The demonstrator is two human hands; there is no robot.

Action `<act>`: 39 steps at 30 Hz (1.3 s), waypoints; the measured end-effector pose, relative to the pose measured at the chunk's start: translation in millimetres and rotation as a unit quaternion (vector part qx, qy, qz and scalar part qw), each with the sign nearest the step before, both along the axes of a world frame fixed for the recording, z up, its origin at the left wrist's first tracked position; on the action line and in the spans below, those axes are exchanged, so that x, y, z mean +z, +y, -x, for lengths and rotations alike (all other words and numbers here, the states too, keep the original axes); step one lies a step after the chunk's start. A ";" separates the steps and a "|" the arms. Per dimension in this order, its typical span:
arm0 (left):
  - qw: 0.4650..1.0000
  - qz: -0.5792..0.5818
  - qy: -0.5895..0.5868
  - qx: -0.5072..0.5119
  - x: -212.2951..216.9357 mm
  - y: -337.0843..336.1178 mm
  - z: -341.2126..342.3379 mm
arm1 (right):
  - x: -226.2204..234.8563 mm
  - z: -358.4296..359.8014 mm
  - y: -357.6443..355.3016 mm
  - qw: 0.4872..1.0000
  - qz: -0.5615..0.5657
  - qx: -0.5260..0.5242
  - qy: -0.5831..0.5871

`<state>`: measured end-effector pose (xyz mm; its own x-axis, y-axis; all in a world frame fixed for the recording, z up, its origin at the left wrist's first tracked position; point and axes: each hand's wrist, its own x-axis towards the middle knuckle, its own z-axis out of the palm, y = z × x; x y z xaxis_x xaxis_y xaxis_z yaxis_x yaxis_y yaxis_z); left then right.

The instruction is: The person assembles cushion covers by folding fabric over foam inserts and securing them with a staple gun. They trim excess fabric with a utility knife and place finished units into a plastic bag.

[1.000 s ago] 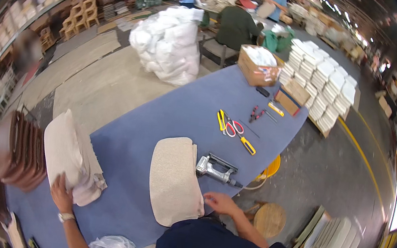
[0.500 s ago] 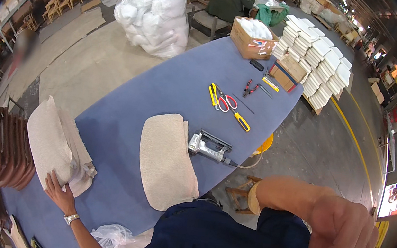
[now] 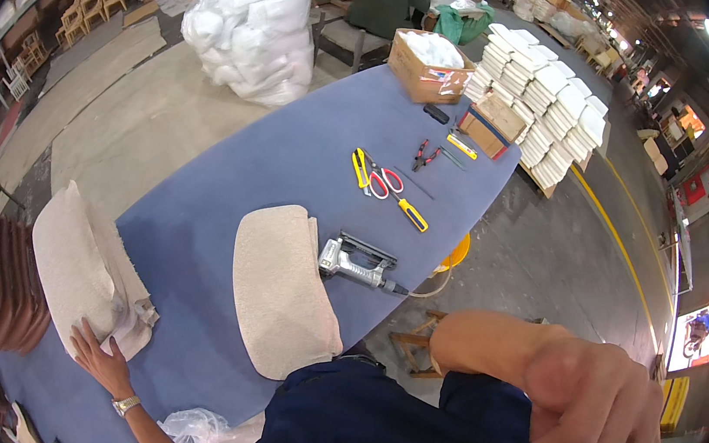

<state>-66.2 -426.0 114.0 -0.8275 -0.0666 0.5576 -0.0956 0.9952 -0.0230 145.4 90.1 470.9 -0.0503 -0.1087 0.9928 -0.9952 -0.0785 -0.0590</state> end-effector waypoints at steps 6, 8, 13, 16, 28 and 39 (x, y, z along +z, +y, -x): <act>0.985 -0.116 0.092 -0.092 -20.3 86.1 -51.2 | -2.6 12.5 -7.9 0.998 0.031 -0.008 0.061; 0.970 -0.201 0.009 -0.134 -55.1 109.6 -80.4 | -4.6 13.9 -4.3 0.997 0.004 0.013 0.079; 0.847 -0.476 -0.226 -0.071 -152.3 187.4 -160.3 | -9.2 10.0 9.8 0.999 -0.028 -0.003 0.037; 0.770 -0.550 -0.317 -0.053 -166.7 207.7 -181.0 | -62.7 -2.8 44.6 0.982 0.056 -0.120 -0.132; 0.588 -0.715 -0.379 0.016 -183.5 192.3 -156.2 | -509.4 22.2 -29.2 0.512 -0.095 -0.237 -0.820; 0.761 -0.533 -0.341 -0.142 -61.0 227.7 -114.8 | -489.7 53.2 -47.5 0.491 0.099 -0.058 -0.864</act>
<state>48.6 -198.3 53.0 -0.9658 0.0549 -0.2536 -0.2007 0.4613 0.8642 92.2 42.6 -18.7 -0.8302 0.0840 -0.5511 0.5276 -0.2009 -0.8254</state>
